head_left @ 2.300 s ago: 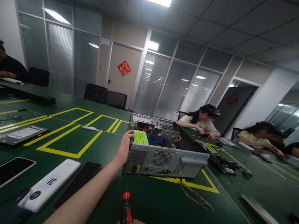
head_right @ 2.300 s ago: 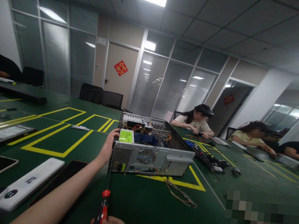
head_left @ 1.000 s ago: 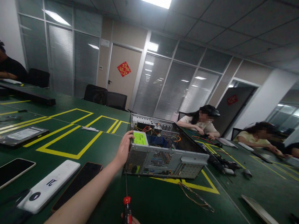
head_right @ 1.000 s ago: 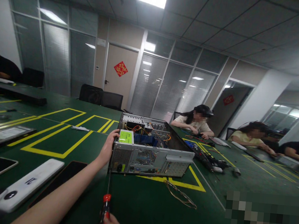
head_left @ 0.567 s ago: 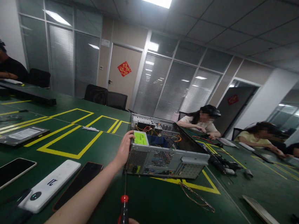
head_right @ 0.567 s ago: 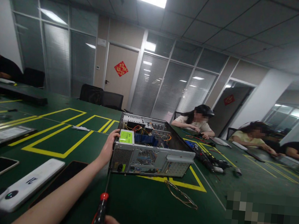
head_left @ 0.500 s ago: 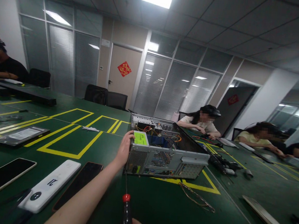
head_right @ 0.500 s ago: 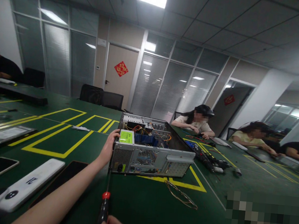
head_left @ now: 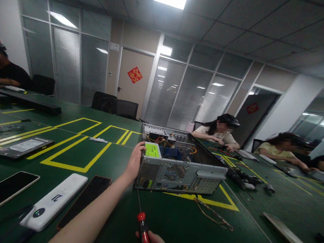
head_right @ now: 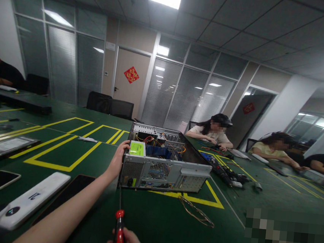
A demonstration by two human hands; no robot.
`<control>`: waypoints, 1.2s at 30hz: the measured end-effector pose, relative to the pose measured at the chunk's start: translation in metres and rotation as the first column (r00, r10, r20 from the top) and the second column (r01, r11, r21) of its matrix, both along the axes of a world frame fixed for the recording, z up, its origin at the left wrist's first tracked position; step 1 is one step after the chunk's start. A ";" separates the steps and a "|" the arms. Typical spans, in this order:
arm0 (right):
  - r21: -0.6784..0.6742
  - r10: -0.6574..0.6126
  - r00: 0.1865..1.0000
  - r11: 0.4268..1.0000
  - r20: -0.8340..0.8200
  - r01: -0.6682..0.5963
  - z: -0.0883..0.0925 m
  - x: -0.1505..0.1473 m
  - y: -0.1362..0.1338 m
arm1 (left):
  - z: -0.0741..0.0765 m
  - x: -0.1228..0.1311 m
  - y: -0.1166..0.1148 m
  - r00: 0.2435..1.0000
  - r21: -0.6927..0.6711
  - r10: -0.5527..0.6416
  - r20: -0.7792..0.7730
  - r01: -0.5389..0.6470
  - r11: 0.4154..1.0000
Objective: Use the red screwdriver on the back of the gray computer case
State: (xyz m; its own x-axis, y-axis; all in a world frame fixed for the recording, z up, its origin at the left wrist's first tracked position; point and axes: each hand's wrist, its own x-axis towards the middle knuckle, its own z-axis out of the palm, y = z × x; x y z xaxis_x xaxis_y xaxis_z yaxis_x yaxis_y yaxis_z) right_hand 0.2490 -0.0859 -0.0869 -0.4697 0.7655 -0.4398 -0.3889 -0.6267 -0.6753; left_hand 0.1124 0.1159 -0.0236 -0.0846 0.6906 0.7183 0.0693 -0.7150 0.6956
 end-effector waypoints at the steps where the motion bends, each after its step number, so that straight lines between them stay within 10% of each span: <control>1: -0.019 -0.013 1.000 1.000 0.011 0.013 -0.001 0.001 0.000 | 0.000 0.000 0.000 1.000 0.001 0.002 0.001 -0.002 1.000; 36: -0.266 -0.123 0.990 0.959 -0.064 0.102 0.018 -0.002 0.004 | -0.001 0.000 0.001 1.000 0.000 -0.016 0.009 0.016 1.000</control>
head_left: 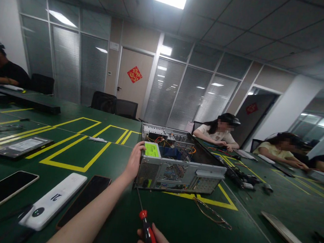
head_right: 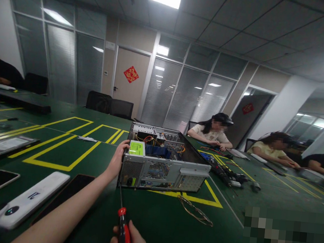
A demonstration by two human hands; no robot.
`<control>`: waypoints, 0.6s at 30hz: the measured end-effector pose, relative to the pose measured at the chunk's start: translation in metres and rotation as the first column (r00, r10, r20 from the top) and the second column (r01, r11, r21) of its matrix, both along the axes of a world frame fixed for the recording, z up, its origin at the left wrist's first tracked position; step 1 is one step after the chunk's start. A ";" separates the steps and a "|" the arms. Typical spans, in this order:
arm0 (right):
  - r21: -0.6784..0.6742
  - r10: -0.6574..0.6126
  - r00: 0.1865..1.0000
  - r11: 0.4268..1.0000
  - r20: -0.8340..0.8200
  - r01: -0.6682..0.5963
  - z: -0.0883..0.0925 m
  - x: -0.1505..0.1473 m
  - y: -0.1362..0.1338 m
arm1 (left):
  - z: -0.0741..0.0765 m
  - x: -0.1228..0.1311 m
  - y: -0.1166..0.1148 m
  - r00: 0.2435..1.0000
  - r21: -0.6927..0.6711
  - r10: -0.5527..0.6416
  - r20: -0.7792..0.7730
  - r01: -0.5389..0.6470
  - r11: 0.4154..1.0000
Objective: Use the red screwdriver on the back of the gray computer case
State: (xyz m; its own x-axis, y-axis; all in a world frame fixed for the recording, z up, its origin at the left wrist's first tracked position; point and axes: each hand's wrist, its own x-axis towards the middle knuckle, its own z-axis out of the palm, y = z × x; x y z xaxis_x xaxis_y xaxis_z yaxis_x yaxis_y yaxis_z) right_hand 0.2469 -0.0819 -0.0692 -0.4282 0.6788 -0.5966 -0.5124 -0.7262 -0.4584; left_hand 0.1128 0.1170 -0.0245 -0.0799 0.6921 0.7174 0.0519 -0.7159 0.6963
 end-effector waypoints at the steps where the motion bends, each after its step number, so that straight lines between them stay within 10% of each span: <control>1: 0.011 0.020 1.000 1.000 -0.020 -0.019 0.000 0.001 -0.001 | 0.000 0.000 0.000 1.000 -0.004 -0.002 0.000 0.002 1.000; 18: -0.004 0.036 0.997 0.999 0.070 -0.036 -0.009 -0.007 0.002 | -0.001 0.000 0.001 1.000 -0.005 0.009 -0.003 -0.009 1.000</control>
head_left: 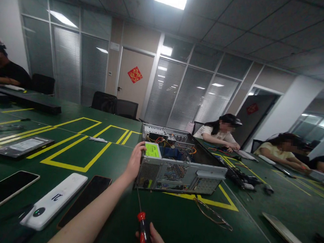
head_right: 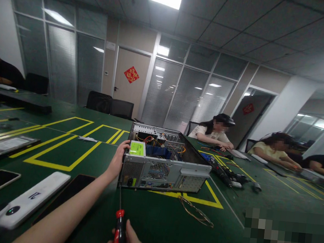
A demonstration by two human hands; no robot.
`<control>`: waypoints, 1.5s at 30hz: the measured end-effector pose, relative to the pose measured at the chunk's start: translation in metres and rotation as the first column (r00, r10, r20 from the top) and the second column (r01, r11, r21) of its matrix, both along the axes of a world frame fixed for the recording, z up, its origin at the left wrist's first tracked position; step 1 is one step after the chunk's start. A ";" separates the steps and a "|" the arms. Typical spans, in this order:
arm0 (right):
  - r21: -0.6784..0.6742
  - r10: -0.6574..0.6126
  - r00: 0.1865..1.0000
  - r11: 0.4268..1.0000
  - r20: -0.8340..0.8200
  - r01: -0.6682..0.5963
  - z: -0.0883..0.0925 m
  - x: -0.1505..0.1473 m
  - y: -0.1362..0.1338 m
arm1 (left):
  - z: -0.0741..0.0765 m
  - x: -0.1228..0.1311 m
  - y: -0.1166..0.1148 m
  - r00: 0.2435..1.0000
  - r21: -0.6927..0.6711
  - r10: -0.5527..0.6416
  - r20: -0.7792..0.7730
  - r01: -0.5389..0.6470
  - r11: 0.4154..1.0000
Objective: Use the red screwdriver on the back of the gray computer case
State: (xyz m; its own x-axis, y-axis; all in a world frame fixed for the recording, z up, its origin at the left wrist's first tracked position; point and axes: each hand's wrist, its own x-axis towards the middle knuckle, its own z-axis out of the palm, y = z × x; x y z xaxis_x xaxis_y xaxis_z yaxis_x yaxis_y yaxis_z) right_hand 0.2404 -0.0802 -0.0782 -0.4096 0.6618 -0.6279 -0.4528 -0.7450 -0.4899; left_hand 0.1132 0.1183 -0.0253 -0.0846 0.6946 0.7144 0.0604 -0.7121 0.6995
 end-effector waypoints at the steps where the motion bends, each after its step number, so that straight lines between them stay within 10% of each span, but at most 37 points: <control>1: -0.001 -0.013 1.000 1.000 -0.001 0.013 0.000 0.001 -0.001 | 0.000 0.000 0.000 1.000 0.000 -0.001 0.002 0.001 1.000; 45: 0.069 -0.034 0.999 0.997 -0.003 0.034 0.000 0.003 -0.001 | 0.002 -0.001 -0.002 1.000 -0.005 -0.014 -0.002 0.014 1.000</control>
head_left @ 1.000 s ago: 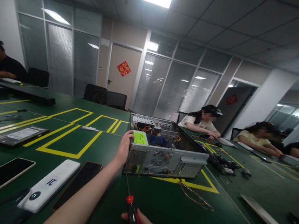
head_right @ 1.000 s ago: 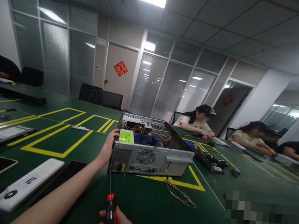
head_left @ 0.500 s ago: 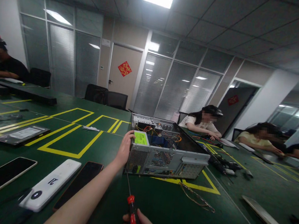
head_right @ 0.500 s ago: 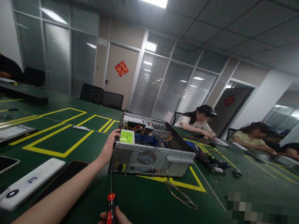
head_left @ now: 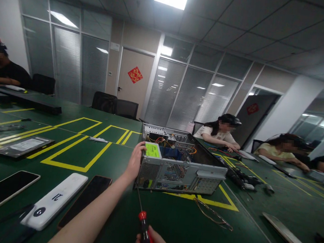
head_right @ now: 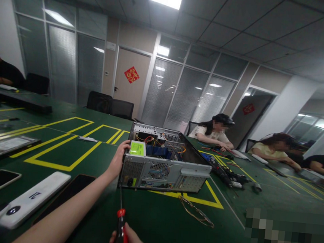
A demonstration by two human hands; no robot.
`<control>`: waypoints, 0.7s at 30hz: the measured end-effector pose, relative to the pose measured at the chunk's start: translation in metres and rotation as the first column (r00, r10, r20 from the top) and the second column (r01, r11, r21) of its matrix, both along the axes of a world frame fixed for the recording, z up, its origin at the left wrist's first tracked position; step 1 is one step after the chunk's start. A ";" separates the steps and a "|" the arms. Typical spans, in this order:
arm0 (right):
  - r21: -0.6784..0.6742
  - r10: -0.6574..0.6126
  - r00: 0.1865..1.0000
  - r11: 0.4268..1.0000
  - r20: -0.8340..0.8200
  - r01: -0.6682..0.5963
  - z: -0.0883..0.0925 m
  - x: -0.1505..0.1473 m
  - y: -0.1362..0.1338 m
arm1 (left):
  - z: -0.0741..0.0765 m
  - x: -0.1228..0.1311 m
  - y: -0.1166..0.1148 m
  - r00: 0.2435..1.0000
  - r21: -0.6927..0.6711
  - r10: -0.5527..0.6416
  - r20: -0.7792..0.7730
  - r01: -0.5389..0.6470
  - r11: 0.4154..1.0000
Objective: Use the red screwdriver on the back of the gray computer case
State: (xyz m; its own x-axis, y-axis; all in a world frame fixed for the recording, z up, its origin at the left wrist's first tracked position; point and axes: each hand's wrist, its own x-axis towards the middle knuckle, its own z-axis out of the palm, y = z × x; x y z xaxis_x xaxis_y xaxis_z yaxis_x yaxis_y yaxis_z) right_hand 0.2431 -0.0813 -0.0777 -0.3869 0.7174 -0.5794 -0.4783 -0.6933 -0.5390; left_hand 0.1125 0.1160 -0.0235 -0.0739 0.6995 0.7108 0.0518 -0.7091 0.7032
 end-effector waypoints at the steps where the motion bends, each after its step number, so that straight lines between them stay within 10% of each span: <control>1: -0.001 0.005 1.000 1.000 -0.004 -0.005 0.000 -0.001 0.002 | 0.000 0.000 0.000 1.000 0.002 0.001 0.000 -0.001 1.000; 21: 0.007 0.055 0.999 0.998 0.002 -0.055 0.005 0.000 0.004 | -0.001 0.000 0.001 1.000 0.002 0.008 -0.007 -0.008 1.000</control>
